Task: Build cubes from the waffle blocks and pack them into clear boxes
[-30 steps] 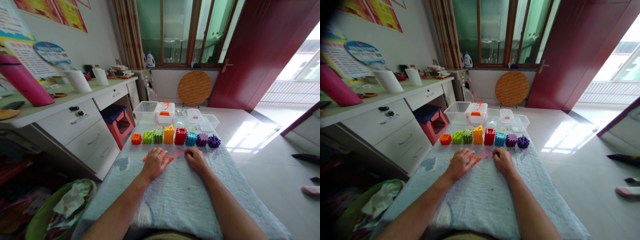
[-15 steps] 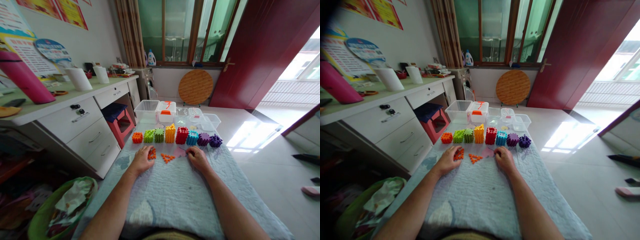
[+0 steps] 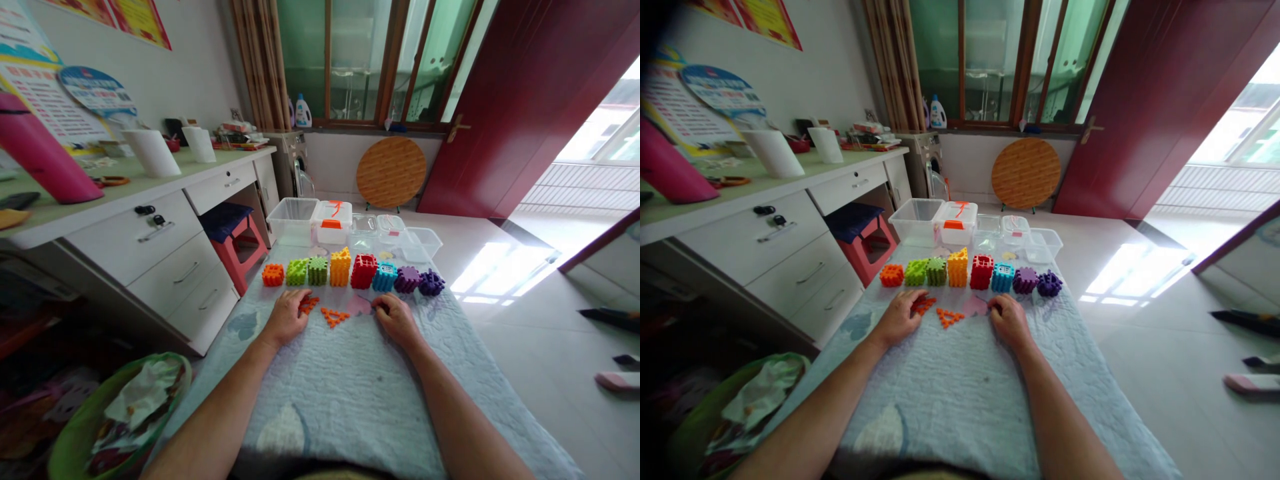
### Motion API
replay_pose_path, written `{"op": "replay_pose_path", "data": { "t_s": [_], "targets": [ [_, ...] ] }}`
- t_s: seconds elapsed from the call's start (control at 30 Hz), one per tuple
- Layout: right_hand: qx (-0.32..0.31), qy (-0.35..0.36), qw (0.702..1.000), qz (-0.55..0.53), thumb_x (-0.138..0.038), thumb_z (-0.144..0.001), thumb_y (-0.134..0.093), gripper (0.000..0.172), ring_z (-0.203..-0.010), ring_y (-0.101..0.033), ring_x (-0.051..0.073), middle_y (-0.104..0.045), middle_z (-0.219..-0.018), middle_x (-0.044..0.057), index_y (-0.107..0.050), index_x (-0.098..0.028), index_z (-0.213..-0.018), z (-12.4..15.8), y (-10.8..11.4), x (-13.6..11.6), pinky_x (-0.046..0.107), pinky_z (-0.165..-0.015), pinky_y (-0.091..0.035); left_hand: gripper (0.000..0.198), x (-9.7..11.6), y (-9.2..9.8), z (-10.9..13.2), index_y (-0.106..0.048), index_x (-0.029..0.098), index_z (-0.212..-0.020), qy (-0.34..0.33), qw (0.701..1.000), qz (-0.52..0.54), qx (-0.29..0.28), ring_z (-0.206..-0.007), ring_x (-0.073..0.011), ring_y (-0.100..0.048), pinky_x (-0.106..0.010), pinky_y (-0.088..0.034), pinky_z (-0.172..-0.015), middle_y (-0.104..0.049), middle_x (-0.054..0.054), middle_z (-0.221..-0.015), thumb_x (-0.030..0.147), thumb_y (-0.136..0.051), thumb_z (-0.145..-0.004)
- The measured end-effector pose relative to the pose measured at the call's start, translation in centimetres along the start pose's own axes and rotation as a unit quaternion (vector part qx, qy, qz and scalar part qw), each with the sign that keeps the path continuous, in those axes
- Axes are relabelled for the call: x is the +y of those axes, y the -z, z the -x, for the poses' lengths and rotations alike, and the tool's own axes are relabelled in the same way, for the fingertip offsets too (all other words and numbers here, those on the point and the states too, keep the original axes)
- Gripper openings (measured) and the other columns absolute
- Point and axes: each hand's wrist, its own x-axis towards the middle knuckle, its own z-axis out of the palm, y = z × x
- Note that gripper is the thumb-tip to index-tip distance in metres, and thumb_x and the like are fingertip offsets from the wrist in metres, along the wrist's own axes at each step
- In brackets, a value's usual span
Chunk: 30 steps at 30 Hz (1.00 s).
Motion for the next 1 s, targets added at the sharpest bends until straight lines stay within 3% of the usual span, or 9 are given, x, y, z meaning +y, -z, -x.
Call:
{"op": "replay_pose_path", "data": {
  "t_s": [0.33,0.5,0.7,0.87,1.0],
  "targets": [
    [-0.001,-0.006,1.0,0.0,-0.015,-0.075,-0.047,0.021,-0.072,-0.061,0.017,-0.064,-0.078,0.004,-0.067,-0.02,-0.076,-0.1,0.0,-0.1,0.026,-0.07,-0.045,0.052,0.1,0.2,-0.2,-0.06,0.012,-0.115,-0.009,1.0,0.012,-0.007,-0.101,-0.0258,-0.059,-0.041,-0.046,-0.094,-0.066,-0.012,-0.11,0.006,-0.054,-0.064],
    [-0.001,-0.007,1.0,0.004,-0.016,-0.075,-0.046,0.021,-0.073,-0.061,0.017,-0.064,-0.078,0.004,-0.067,-0.02,-0.076,-0.1,-0.1,-0.2,0.026,-0.07,-0.045,0.05,0.5,0.6,0.1,-0.06,0.015,-0.113,-0.009,0.998,0.065,0.02,-0.1,-0.0229,-0.058,-0.038,-0.047,-0.094,-0.066,-0.009,-0.107,0.005,-0.054,-0.065],
    [-0.001,-0.006,1.0,-0.001,-0.016,-0.075,-0.046,0.021,-0.072,-0.061,0.017,-0.064,-0.077,0.004,-0.067,-0.02,-0.076,-0.2,0.0,-0.3,0.026,-0.07,-0.044,0.048,2.4,0.7,0.6,-0.058,0.018,-0.115,-0.028,0.994,0.095,0.044,-0.103,-0.0217,-0.057,-0.037,-0.045,-0.097,-0.064,-0.007,-0.112,0.007,-0.054,-0.069],
    [0.001,-0.009,1.0,0.001,-0.016,-0.075,-0.047,0.021,-0.072,-0.061,0.016,-0.064,-0.076,0.004,-0.067,-0.019,-0.075,-0.2,-0.1,0.0,0.025,-0.07,-0.044,0.053,5.0,-0.1,-0.1,-0.057,0.019,-0.118,-0.108,0.99,0.082,-0.036,-0.105,-0.0218,-0.055,-0.037,-0.043,-0.098,-0.065,-0.006,-0.114,0.004,-0.053,-0.067],
    [0.005,-0.006,1.0,0.0,-0.015,-0.075,-0.047,0.021,-0.072,-0.06,0.016,-0.064,-0.076,0.003,-0.067,-0.019,-0.076,-0.1,-0.3,0.3,0.025,-0.07,-0.043,0.058,5.5,-0.7,-0.9,-0.056,0.02,-0.12,-0.135,0.983,0.026,-0.124,-0.104,-0.0232,-0.055,-0.038,-0.043,-0.095,-0.066,-0.005,-0.115,0.003,-0.053,-0.065]
  ]
}}
